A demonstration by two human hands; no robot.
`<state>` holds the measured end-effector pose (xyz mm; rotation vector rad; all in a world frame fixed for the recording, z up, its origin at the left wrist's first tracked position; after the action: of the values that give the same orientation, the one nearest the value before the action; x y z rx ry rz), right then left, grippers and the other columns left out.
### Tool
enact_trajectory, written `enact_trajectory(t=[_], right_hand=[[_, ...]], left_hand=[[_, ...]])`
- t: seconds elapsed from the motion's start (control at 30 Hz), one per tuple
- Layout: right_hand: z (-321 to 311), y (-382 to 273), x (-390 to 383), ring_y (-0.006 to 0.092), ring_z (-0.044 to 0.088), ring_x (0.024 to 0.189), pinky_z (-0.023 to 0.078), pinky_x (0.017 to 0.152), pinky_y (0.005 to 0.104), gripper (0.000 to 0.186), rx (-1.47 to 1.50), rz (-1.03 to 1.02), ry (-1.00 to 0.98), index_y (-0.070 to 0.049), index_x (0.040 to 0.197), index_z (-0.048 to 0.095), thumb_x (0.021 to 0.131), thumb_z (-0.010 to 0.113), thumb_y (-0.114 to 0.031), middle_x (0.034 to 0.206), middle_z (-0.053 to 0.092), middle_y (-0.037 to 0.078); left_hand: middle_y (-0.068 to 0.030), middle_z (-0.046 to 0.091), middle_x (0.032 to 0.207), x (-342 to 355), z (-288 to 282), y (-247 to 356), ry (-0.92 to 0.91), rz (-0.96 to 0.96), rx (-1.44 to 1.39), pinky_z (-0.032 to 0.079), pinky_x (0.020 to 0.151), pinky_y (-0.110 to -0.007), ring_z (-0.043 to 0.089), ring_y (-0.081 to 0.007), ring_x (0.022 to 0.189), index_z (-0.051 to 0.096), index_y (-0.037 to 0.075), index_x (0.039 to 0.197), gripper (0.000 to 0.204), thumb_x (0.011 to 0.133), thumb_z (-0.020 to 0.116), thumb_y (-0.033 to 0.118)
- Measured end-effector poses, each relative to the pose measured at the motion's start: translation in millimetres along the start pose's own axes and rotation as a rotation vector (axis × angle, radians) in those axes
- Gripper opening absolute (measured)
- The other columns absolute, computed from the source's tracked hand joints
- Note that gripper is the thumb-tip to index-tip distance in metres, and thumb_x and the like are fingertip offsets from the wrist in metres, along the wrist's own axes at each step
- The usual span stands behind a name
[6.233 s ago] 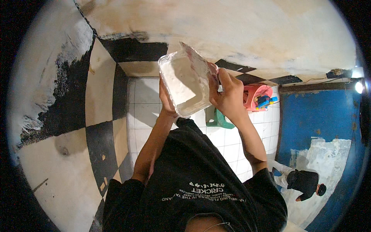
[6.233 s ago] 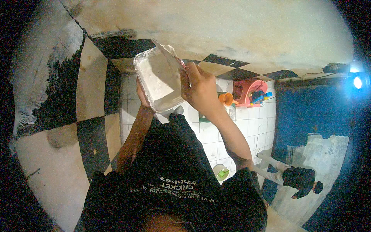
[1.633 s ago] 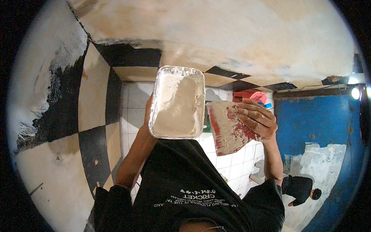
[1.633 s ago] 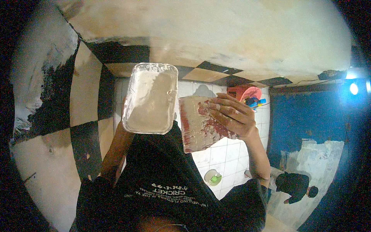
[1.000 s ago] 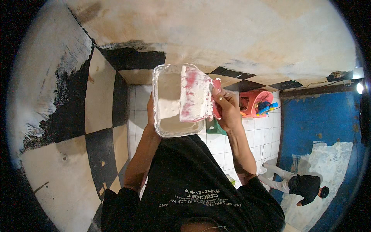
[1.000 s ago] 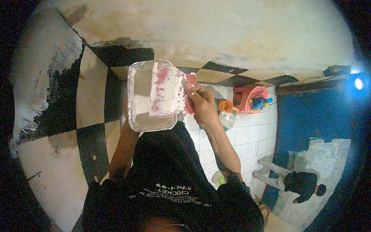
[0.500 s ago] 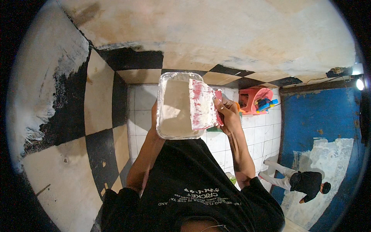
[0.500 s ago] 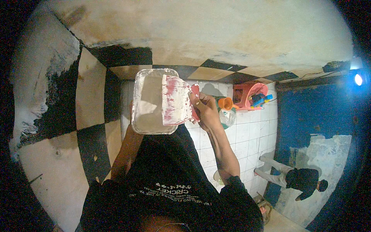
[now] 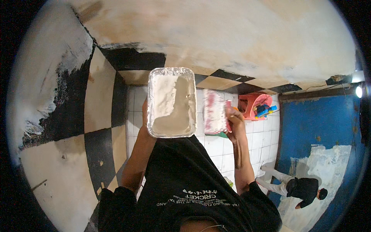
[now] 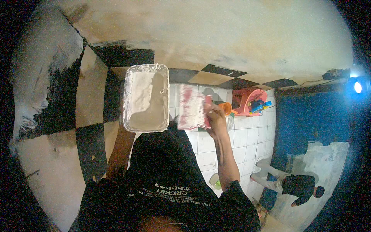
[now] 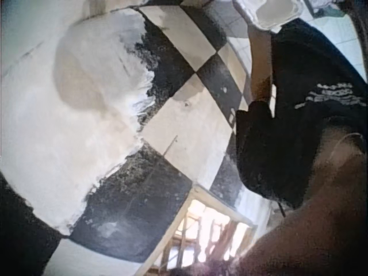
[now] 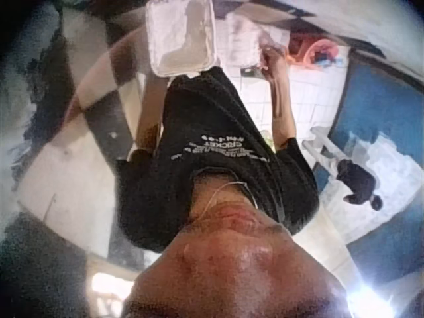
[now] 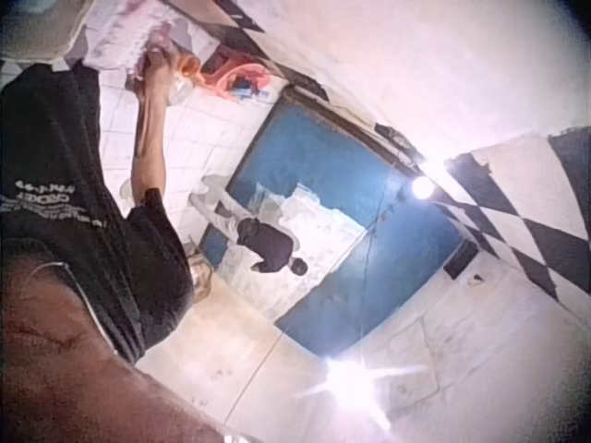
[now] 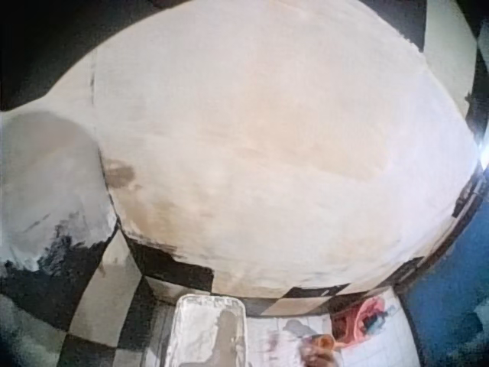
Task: The person prepares wall putty in a plastic container by adding water from a ladle and mixing it with a putty knife. They then use the putty knife to apply the mixture to a wall corner, smoothing it over the surface.
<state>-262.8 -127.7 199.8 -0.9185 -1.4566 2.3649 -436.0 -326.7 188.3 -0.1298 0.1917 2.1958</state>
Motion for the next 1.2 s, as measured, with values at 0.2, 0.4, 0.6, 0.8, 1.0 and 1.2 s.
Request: enact_trajectory(t=[0.2,0.4,0.6,0.8,1.0,1.2], right_hand=[[43,-118,-12,0.0123,0.061,0.076,0.053,0.068,0.0298,0.014,0.014,-0.625,0.085,-0.002,0.103,0.061,0.094,0.059,-0.012,0.087,0.063,0.005],[162,-127,-40,0.0266,0.064,0.099,0.048,0.096,0.0491,0.021,-0.828,-1.267,-0.275,0.002,0.103,0.064,0.083,0.065,-0.003,0.107,0.067,0.015],[173,-109,-64,0.0322,0.062,0.108,0.044,0.101,0.0542,0.029,-0.947,-1.537,-0.376,0.0,0.102,0.068,0.074,0.068,-0.005,0.108,0.068,0.013],[159,-106,-70,0.0317,0.063,0.107,0.046,0.099,0.054,0.03,-0.946,-1.47,-0.334,0.001,0.104,0.068,0.075,0.067,-0.007,0.106,0.068,0.014],[138,-105,-70,0.0343,0.063,0.106,0.045,0.099,0.0554,0.026,-0.863,-1.42,-0.223,0.002,0.1,0.068,0.075,0.068,-0.006,0.106,0.069,0.015],[108,-88,-61,0.0361,0.064,0.104,0.044,0.099,0.0548,0.025,-0.838,-1.3,-0.079,0.0,0.098,0.069,0.074,0.071,-0.003,0.105,0.069,0.016]], left_hand=[[-0.014,0.059,0.123,-3,29,5,-0.115,-0.06,-0.059,0.051,0.094,-0.039,0.061,-0.0253,0.107,0.048,0.001,0.132,0.05,0.097,0.041,0.037],[-0.0142,0.06,0.122,-8,30,12,-0.201,0.144,0.225,0.053,0.091,-0.039,0.062,-0.0226,0.105,0.047,0.0,0.131,0.045,0.095,0.05,0.027],[-0.0121,0.063,0.112,-22,20,22,0.026,0.219,1.186,0.058,0.079,-0.034,0.065,-0.0201,0.096,0.051,0.001,0.125,0.037,0.092,0.057,0.016],[-0.0092,0.064,0.108,-18,-5,-10,0.098,-0.005,0.303,0.057,0.074,-0.032,0.065,-0.0179,0.09,0.054,0.003,0.12,0.033,0.096,0.048,0.024],[-0.0079,0.064,0.106,-18,-12,-13,0.102,0.033,0.24,0.056,0.077,-0.034,0.065,-0.0186,0.092,0.054,0.004,0.12,0.035,0.096,0.048,0.029],[-0.0106,0.06,0.119,-22,24,18,-0.148,0.131,0.181,0.051,0.092,-0.037,0.06,-0.0205,0.106,0.049,0.002,0.128,0.044,0.094,0.051,0.029]])
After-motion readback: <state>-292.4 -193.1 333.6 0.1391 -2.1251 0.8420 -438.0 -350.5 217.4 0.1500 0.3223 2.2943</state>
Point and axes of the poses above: each hand's wrist, its own x-axis towards the middle knuckle, its own z-axis out of the palm, y = z × x, the point moved 10 cm from there along x, towards the middle knuckle
